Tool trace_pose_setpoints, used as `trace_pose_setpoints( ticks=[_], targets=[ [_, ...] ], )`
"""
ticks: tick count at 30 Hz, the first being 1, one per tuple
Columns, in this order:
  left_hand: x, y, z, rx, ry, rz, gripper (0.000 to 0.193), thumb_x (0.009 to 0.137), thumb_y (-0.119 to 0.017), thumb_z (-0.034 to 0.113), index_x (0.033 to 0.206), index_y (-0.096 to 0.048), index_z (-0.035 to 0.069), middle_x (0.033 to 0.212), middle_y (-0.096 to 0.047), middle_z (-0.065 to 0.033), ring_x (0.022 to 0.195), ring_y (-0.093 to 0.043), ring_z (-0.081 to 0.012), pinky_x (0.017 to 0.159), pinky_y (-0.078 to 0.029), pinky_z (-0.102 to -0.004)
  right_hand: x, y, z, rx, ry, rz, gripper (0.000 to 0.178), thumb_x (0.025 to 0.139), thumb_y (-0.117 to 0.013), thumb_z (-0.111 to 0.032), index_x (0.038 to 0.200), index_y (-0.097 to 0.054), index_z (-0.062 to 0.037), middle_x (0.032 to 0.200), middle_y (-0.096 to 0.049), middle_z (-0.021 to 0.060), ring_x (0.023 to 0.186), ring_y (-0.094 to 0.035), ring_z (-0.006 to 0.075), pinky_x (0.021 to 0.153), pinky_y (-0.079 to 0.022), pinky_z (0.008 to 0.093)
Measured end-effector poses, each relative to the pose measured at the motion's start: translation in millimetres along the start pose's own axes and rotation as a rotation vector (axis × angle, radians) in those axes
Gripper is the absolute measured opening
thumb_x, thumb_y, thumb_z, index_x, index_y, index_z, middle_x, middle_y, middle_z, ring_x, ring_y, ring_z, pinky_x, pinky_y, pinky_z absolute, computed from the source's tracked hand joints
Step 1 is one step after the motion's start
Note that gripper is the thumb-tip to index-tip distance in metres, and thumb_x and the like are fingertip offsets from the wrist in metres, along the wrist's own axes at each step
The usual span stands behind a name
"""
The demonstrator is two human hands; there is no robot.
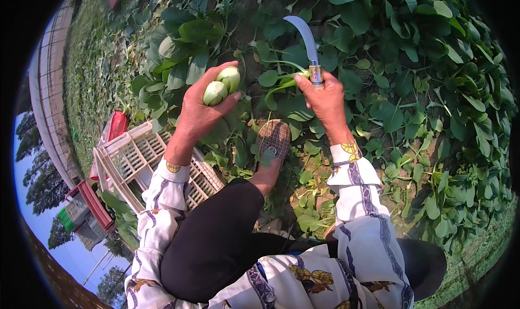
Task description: The person harvests leafy green vegetables in a field using a curved knife. They cut the stems, gather the vegetables, and place them into a white plastic crate. The process is repeated throughout the video.
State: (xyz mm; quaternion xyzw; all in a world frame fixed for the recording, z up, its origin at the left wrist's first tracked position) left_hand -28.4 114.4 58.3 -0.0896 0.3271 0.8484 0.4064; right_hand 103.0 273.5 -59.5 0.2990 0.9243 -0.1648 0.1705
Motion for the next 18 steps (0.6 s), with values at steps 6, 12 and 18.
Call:
trace_pose_setpoints(
  ticks=[6, 12, 18],
  targets=[
    [7.8, -51.4, -42.5, -0.387, 0.073, -0.305, 0.05, 0.079, -0.068, 0.007, 0.125, -0.048, 0.004, 0.115, -0.056, -0.0037, 0.104, -0.053, -0.0111, 0.092, -0.042, -0.0269, -31.0, -54.8, 3.9, 0.202, -0.154, -0.124, 0.023, 0.08, -0.07, -0.019, 0.089, -0.06, -0.001, 0.062, -0.056, -0.0014, 0.046, -0.047, 0.0032, 0.04, -0.037, 0.0174],
    [-3.8, -73.1, -65.7, -0.608, 0.135, -0.306, 0.044, 0.08, -0.068, 0.012, 0.119, -0.049, 0.003, 0.106, -0.059, -0.0035, 0.097, -0.055, -0.0109, 0.087, -0.044, -0.027, -41.7, -60.4, 26.6, 0.421, -0.293, -0.154, 0.021, 0.084, -0.066, -0.018, 0.092, -0.057, -0.0012, 0.066, -0.057, 0.0011, 0.046, -0.048, 0.0046, 0.04, -0.036, 0.0178],
    [-0.5, -45.4, -93.2, -0.777, 0.274, -0.217, 0.038, 0.081, -0.065, 0.014, 0.115, -0.054, 0.0, 0.103, -0.062, -0.0071, 0.089, -0.062, -0.0159, 0.083, -0.049, -0.0302, -28.0, -75.9, 34.1, 0.523, -0.395, -0.202, 0.026, 0.087, -0.062, -0.024, 0.099, -0.054, -0.0021, 0.069, -0.053, 0.002, 0.045, -0.044, 0.0048, 0.039, -0.034, 0.0185]
  ],
)
Point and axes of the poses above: each hand's wrist, its own x-axis towards the middle knuckle, its own y-axis out of the back of the hand, z = x × y, the point moved 6 cm from there along x, towards the middle knuckle
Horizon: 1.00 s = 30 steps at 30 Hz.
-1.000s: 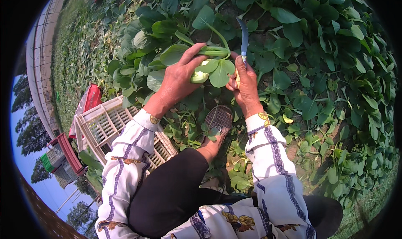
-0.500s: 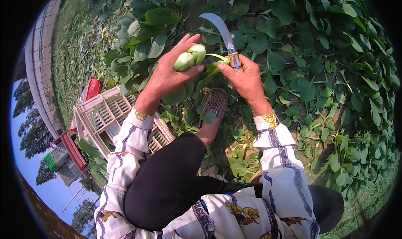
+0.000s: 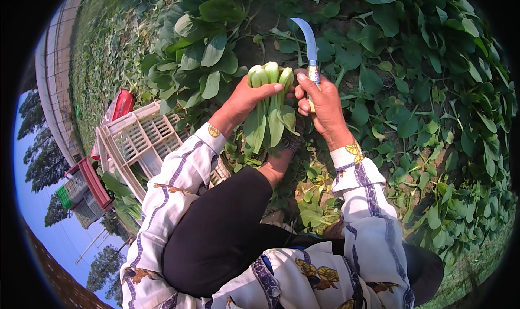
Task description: The person harvests leafy green vegetables in a field using a curved knife. They cut the stems, gather the vegetables, and place them into a white plastic crate. The process is repeated throughout the video.
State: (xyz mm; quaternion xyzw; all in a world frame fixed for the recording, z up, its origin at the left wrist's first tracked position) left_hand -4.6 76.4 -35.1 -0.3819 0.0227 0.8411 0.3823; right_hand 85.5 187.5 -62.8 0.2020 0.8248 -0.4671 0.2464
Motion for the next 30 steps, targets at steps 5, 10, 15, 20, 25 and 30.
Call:
trace_pose_setpoints(
  ticks=[5, 10, 15, 20, 25, 30],
  targets=[
    [-11.3, 9.2, 17.0, 0.032, 0.0, -0.009, 0.043, 0.081, -0.063, 0.019, 0.118, -0.051, 0.001, 0.103, -0.062, -0.011, 0.085, -0.062, -0.0182, 0.079, -0.051, -0.0322, -2.3, -10.9, -10.1, -0.303, 0.121, 0.082, 0.03, 0.089, -0.059, -0.028, 0.1, -0.053, -0.0003, 0.062, -0.051, 0.0009, 0.041, -0.042, 0.0043, 0.037, -0.032, 0.0188],
    [-18.0, 8.5, 48.9, -0.004, 0.025, 0.015, 0.042, 0.08, -0.064, 0.016, 0.117, -0.052, 0.0, 0.103, -0.062, -0.0143, 0.086, -0.064, -0.0215, 0.079, -0.051, -0.0329, -9.4, -24.9, -12.9, -0.344, 0.169, 0.128, 0.032, 0.089, -0.06, -0.026, 0.107, -0.052, -0.0004, 0.062, -0.05, 0.0004, 0.043, -0.042, 0.0035, 0.037, -0.033, 0.0186],
    [-9.3, 18.6, 61.9, -0.03, -0.003, 0.046, 0.043, 0.079, -0.066, 0.017, 0.116, -0.051, 0.001, 0.107, -0.061, -0.0107, 0.091, -0.063, -0.0189, 0.082, -0.05, -0.0311, 7.7, -47.3, -32.9, -0.209, 0.161, -0.059, 0.032, 0.086, -0.064, -0.017, 0.109, -0.054, 0.001, 0.064, -0.05, -0.002, 0.048, -0.043, 0.002, 0.038, -0.034, 0.0168],
    [-3.5, 23.2, 38.6, 0.054, 0.011, 0.013, 0.043, 0.077, -0.067, 0.017, 0.115, -0.054, 0.001, 0.105, -0.061, -0.0067, 0.093, -0.06, -0.0148, 0.085, -0.047, -0.0291, 19.2, -36.1, -29.5, -0.488, 0.14, -0.152, 0.025, 0.081, -0.069, -0.018, 0.093, -0.057, -0.0001, 0.065, -0.05, -0.0027, 0.047, -0.043, 0.0026, 0.04, -0.033, 0.0177],
    [-3.0, 16.8, 33.0, 0.079, 0.03, -0.139, 0.041, 0.075, -0.069, 0.015, 0.112, -0.056, 0.002, 0.102, -0.062, -0.0046, 0.092, -0.059, -0.0125, 0.083, -0.047, -0.0273, 20.1, -18.9, -17.8, -0.264, -0.196, -0.303, 0.023, 0.08, -0.071, -0.021, 0.089, -0.057, -0.004, 0.064, -0.047, -0.0042, 0.048, -0.042, 0.0035, 0.041, -0.032, 0.0183],
    [-6.1, 15.6, 30.4, 0.129, 0.152, -0.228, 0.049, 0.072, -0.071, 0.014, 0.116, -0.053, 0.002, 0.103, -0.061, -0.0055, 0.094, -0.058, -0.0143, 0.086, -0.045, -0.0288, 17.7, -16.7, -18.7, -0.395, -0.241, -0.394, 0.026, 0.078, -0.073, -0.025, 0.085, -0.056, -0.0062, 0.064, -0.049, -0.0051, 0.047, -0.04, 0.003, 0.041, -0.03, 0.0184]
  ],
)
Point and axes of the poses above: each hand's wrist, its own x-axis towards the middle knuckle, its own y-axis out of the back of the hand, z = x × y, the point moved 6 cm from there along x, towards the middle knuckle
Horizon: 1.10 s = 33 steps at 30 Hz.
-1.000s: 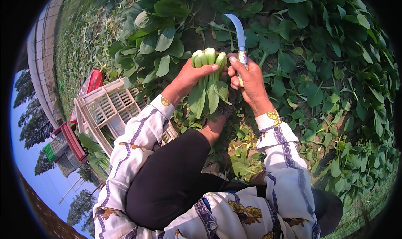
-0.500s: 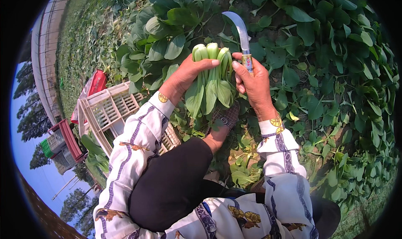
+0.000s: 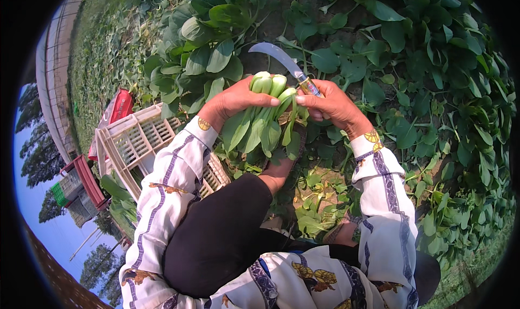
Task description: The person harvests leafy green vegetables in a field using a curved knife. They cut the stems, gather the vegetables, and place them into a white plastic crate. The process is repeated throughout the video.
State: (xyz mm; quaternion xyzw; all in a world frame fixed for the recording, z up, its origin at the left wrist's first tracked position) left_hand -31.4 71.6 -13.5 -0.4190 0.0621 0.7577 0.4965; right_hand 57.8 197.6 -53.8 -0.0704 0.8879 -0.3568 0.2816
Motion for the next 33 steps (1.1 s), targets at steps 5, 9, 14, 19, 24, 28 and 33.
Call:
trace_pose_setpoints(
  ticks=[5, 9, 14, 19, 24, 28, 33],
  targets=[
    [-0.6, -9.2, 24.1, 0.296, 0.047, -0.114, 0.046, 0.071, -0.072, 0.017, 0.111, -0.056, 0.001, 0.101, -0.062, -0.0037, 0.091, -0.056, -0.0116, 0.086, -0.043, -0.0271, -14.4, -8.3, -13.9, 0.064, -0.101, -0.116, 0.023, 0.079, -0.07, -0.021, 0.082, -0.053, -0.0061, 0.061, -0.047, -0.0038, 0.043, -0.037, 0.0032, 0.039, -0.025, 0.0186],
    [-1.9, -13.1, 48.3, 0.743, 0.035, 0.023, 0.032, 0.07, -0.069, 0.018, 0.095, -0.059, 0.0, 0.078, -0.063, -0.0065, 0.072, -0.057, -0.0148, 0.069, -0.046, -0.0304, -27.6, -4.2, -34.0, 0.153, -0.028, 0.011, 0.022, 0.08, -0.068, -0.016, 0.075, -0.048, -0.008, 0.062, -0.046, -0.0033, 0.043, -0.035, 0.0025, 0.038, -0.027, 0.0181],
    [4.7, -2.5, 116.4, 1.23, -0.343, 0.386, 0.034, 0.065, -0.068, 0.014, 0.094, -0.057, 0.0, 0.103, -0.06, -0.0172, 0.079, -0.061, -0.0328, 0.069, -0.049, -0.0378, -21.4, 27.3, -63.2, -0.562, 0.399, 0.539, 0.024, 0.085, -0.064, -0.022, 0.094, -0.057, -0.0022, 0.068, -0.056, 0.002, 0.044, -0.046, 0.0064, 0.04, -0.035, 0.0214],
    [2.9, 69.1, 129.7, 1.721, -0.147, 0.736, 0.046, 0.059, -0.073, 0.013, 0.1, -0.055, 0.005, 0.141, -0.03, -0.0229, 0.089, -0.061, -0.0373, 0.073, -0.053, -0.0421, 19.7, -7.9, -48.9, -0.407, 0.258, 0.638, 0.031, 0.089, -0.057, -0.025, 0.107, -0.056, -0.0004, 0.07, -0.061, 0.0107, 0.064, -0.06, 0.0218, 0.061, -0.047, 0.0349],
    [-5.5, 107.1, 107.5, 1.734, -0.088, 0.845, 0.047, 0.062, -0.073, 0.014, 0.104, -0.053, 0.007, 0.135, -0.038, -0.0173, 0.087, -0.062, -0.0354, 0.071, -0.053, -0.0421, 104.0, -8.4, -18.7, -0.409, 0.445, 0.731, 0.035, 0.091, -0.051, -0.021, 0.123, -0.05, -0.0077, 0.06, -0.049, 0.0002, 0.041, -0.042, 0.0072, 0.039, -0.036, 0.0236],
    [-9.7, 119.2, 98.6, 1.714, -0.145, 0.874, 0.046, 0.065, -0.071, 0.015, 0.106, -0.053, 0.008, 0.131, -0.044, -0.0126, 0.089, -0.062, -0.0341, 0.07, -0.053, -0.0415, 142.7, -13.3, -19.0, -0.318, 0.477, 0.71, 0.037, 0.088, -0.055, -0.023, 0.12, -0.052, -0.0031, 0.076, -0.062, 0.0118, 0.064, -0.059, 0.022, 0.062, -0.047, 0.0322],
    [-14.6, 140.6, 97.5, 1.669, -0.192, 0.866, 0.047, 0.065, -0.07, 0.016, 0.109, -0.055, 0.009, 0.129, -0.046, -0.0108, 0.092, -0.061, -0.0329, 0.075, -0.052, -0.0412, 160.2, -27.1, -14.5, -0.108, 0.307, 0.559, 0.038, 0.091, -0.053, -0.024, 0.124, -0.049, -0.0058, 0.061, -0.051, 0.0019, 0.044, -0.044, 0.0084, 0.042, -0.036, 0.0242]
  ],
)
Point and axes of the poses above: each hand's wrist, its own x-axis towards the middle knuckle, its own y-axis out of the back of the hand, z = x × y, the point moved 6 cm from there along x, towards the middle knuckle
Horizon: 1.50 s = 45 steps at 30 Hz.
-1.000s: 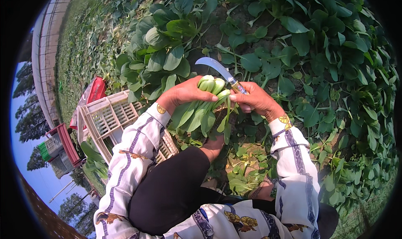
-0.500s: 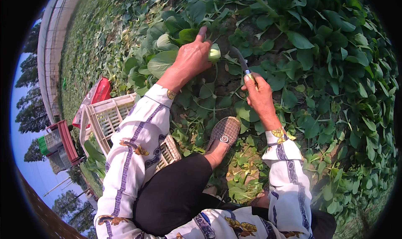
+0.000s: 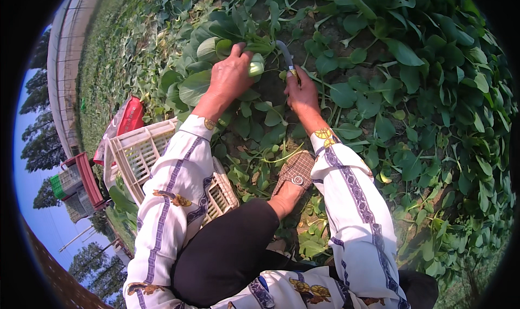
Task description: The person harvests leafy green vegetables in a field using a curved knife. They cut the stems, gather the vegetables, and place them into a white plastic crate. The process is repeated throughout the video.
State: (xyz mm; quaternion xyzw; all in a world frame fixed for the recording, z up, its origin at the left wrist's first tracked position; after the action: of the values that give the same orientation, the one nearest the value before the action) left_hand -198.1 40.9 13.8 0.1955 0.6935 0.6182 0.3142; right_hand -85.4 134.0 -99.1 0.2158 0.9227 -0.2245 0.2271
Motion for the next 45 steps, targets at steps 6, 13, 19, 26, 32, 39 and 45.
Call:
trace_pose_setpoints(
  ticks=[6, 13, 19, 26, 32, 39, 45],
  targets=[
    [4.7, 2.0, -4.1, -0.067, -0.016, 0.046, 0.049, 0.064, -0.069, 0.015, 0.11, -0.056, 0.009, 0.129, -0.046, -0.0113, 0.094, -0.06, -0.0334, 0.077, -0.051, -0.0417, 6.7, 7.2, 2.4, -0.045, 0.11, 0.073, 0.03, 0.089, -0.053, -0.023, 0.113, -0.052, -0.0041, 0.061, -0.051, 0.0029, 0.047, -0.045, 0.0096, 0.046, -0.038, 0.0261],
    [3.6, 3.3, 9.7, -0.076, -0.024, 0.045, 0.049, 0.065, -0.068, 0.015, 0.111, -0.055, 0.009, 0.128, -0.047, -0.0095, 0.096, -0.059, -0.0333, 0.077, -0.05, -0.0412, 15.8, 18.4, 3.6, -0.265, 0.251, 0.1, 0.036, 0.087, -0.055, -0.025, 0.115, -0.055, -0.0023, 0.087, -0.063, 0.0198, 0.077, -0.062, 0.0281, 0.069, -0.047, 0.0348],
    [1.9, -16.3, 11.0, -0.039, -0.062, 0.127, 0.047, 0.066, -0.069, 0.017, 0.11, -0.055, 0.011, 0.125, -0.049, -0.0075, 0.087, -0.062, -0.0303, 0.07, -0.052, -0.0393, 31.7, 27.5, 9.5, -0.316, 0.332, -0.007, 0.045, 0.089, -0.055, -0.024, 0.127, -0.048, -0.0018, 0.065, -0.055, 0.0029, 0.051, -0.049, 0.0094, 0.049, -0.041, 0.0262],
    [-28.3, 4.5, 46.2, -0.133, -0.166, 0.22, 0.05, 0.064, -0.073, 0.016, 0.11, -0.055, 0.014, 0.116, -0.051, -0.0055, 0.077, -0.063, -0.0268, 0.062, -0.052, -0.0371, -26.6, 58.7, 16.8, 0.046, -0.03, -0.008, 0.044, 0.089, -0.059, -0.028, 0.123, -0.049, -0.003, 0.077, -0.061, 0.0056, 0.047, -0.047, 0.0078, 0.041, -0.037, 0.0236],
    [-69.0, 23.2, 116.3, -0.292, -0.231, 0.137, 0.055, 0.062, -0.073, 0.009, 0.115, -0.056, 0.016, 0.117, -0.056, -0.0092, 0.091, -0.062, -0.0303, 0.072, -0.053, -0.0371, -51.6, 76.6, -23.1, 0.736, -0.025, -0.095, 0.036, 0.085, -0.066, -0.03, 0.107, -0.05, -0.0054, 0.08, -0.051, -0.0003, 0.046, -0.043, 0.0055, 0.039, -0.035, 0.0211],
    [-87.8, 24.3, 149.7, -0.509, -0.227, 0.004, 0.051, 0.066, -0.072, 0.007, 0.114, -0.057, 0.013, 0.126, -0.051, -0.0115, 0.095, -0.062, -0.0291, 0.079, -0.051, -0.0346, -82.2, 112.8, -33.4, 0.715, 0.0, -0.009, 0.044, 0.081, -0.071, -0.023, 0.116, -0.05, -0.0062, 0.078, -0.05, -0.0022, 0.046, -0.042, 0.0051, 0.04, -0.035, 0.0207],
    [-109.2, 16.4, 153.0, -1.098, -0.092, -0.244, 0.045, 0.074, -0.067, 0.006, 0.117, -0.057, 0.007, 0.119, -0.057, -0.0085, 0.116, -0.049, -0.0164, 0.094, -0.04, -0.0285, -113.2, 154.0, -48.1, 0.497, 0.133, 0.228, 0.04, 0.079, -0.073, -0.02, 0.106, -0.053, 0.0012, 0.069, -0.052, -0.0008, 0.044, -0.042, 0.0045, 0.038, -0.035, 0.0198]
  ],
)
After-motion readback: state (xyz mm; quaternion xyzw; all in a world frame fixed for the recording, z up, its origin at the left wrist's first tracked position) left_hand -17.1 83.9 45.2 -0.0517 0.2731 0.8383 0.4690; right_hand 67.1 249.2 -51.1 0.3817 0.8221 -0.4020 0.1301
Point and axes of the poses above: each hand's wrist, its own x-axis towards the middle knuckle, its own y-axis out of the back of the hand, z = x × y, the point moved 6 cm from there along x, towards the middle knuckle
